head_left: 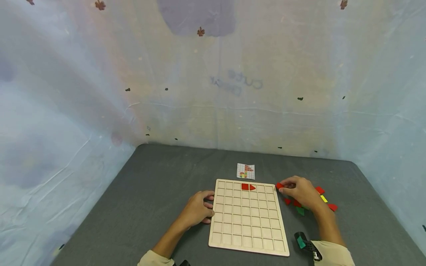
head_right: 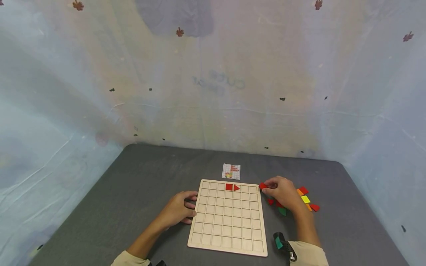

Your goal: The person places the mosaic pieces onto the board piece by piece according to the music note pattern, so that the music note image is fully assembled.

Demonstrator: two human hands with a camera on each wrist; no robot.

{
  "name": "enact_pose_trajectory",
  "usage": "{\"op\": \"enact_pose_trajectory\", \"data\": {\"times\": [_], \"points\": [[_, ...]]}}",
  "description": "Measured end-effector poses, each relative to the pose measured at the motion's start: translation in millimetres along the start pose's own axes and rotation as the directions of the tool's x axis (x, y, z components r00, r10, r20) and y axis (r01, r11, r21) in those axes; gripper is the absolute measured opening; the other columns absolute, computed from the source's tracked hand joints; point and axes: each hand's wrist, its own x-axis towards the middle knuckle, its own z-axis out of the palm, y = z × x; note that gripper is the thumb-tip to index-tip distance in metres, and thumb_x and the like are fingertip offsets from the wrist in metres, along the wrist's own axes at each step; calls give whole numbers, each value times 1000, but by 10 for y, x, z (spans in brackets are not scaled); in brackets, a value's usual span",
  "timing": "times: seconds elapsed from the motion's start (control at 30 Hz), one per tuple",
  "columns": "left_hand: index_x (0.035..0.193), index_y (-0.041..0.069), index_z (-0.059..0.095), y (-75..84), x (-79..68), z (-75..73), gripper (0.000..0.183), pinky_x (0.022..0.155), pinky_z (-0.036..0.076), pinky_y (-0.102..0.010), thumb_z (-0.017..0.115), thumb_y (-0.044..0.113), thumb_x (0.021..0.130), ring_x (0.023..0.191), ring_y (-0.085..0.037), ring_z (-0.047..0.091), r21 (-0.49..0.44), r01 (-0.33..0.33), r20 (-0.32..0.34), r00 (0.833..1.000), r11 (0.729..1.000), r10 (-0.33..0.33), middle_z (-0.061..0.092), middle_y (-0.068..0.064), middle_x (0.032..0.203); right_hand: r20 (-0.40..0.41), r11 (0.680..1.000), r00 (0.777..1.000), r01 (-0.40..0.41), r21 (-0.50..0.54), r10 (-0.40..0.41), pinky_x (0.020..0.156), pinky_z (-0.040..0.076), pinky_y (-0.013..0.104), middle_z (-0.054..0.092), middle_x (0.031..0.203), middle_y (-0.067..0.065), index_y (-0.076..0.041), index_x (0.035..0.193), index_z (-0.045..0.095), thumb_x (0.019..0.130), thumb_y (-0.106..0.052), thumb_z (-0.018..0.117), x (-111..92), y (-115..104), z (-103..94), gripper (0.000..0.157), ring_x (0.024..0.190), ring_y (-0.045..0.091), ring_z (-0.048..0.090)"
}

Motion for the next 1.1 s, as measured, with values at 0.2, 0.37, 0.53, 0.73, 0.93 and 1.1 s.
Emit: {"op": "enact_pose_trajectory", "data": {"times": [0.2, 0.37, 0.53, 0.73, 0.93, 1.1], "points": [[145, -8, 57, 9, -2, 4, 67, 57, 65, -37, 76, -11, 81, 100, -26, 65, 1, -8, 1, 1000, 1000, 8, 59, -20, 129, 0, 999, 1000, 16, 35, -16, 79, 57, 37, 70, 110, 10, -2, 116, 78, 95, -25, 80, 34, -93, 71, 31, 93, 20, 65], [145, -8, 57, 6, 5, 10, 67, 57, 65, -37, 76, -12, 81, 100, -26, 65, 7, -5, -1, 1000, 1000, 5, 59, -20, 129, 29, 998, 999, 21, 57, -22, 78, 58, 35, 69, 109, 9, -2, 116, 78, 95, -28, 81, 67, -182, 143, 34, 93, 20, 65], [145, -7, 57, -2, 7, 12, 67, 56, 65, -36, 76, -11, 81, 100, -26, 65, 7, -9, -3, 1000, 1000, 9, 59, -20, 129, 42, 996, 998, 51, 70, -54, 80, 58, 35, 70, 108, 8, -1, 116, 78, 95, -25, 80, 99, -266, 202, 31, 93, 20, 65], [145, -6, 58, -6, 6, 7, 66, 57, 64, -35, 76, -10, 82, 100, -25, 64, 10, -6, -4, 1000, 1000, 6, 58, -19, 129, 55, 993, 994, 85, 81, -89, 78, 57, 35, 70, 108, 5, -5, 116, 78, 96, -23, 79, 130, -363, 256, 27, 93, 18, 64], [145, -6, 57, 7, 0, 5, 67, 57, 65, -36, 76, -10, 81, 101, -25, 65, 14, -4, -1, 1000, 1000, 4, 59, -19, 129, 69, 989, 991, 110, 100, -118, 75, 55, 32, 69, 106, 4, -4, 116, 78, 97, -18, 77, 147, -452, 344, 23, 92, 17, 62], [146, -6, 57, -11, 15, 11, 67, 57, 65, -34, 76, -9, 82, 101, -25, 65, 30, 0, -3, 1000, 1000, 0, 59, -18, 129, 79, 985, 989, 115, 125, -125, 74, 56, 29, 69, 105, 5, -2, 116, 77, 96, -13, 77, 161, -518, 425, 23, 92, 17, 62]]}}
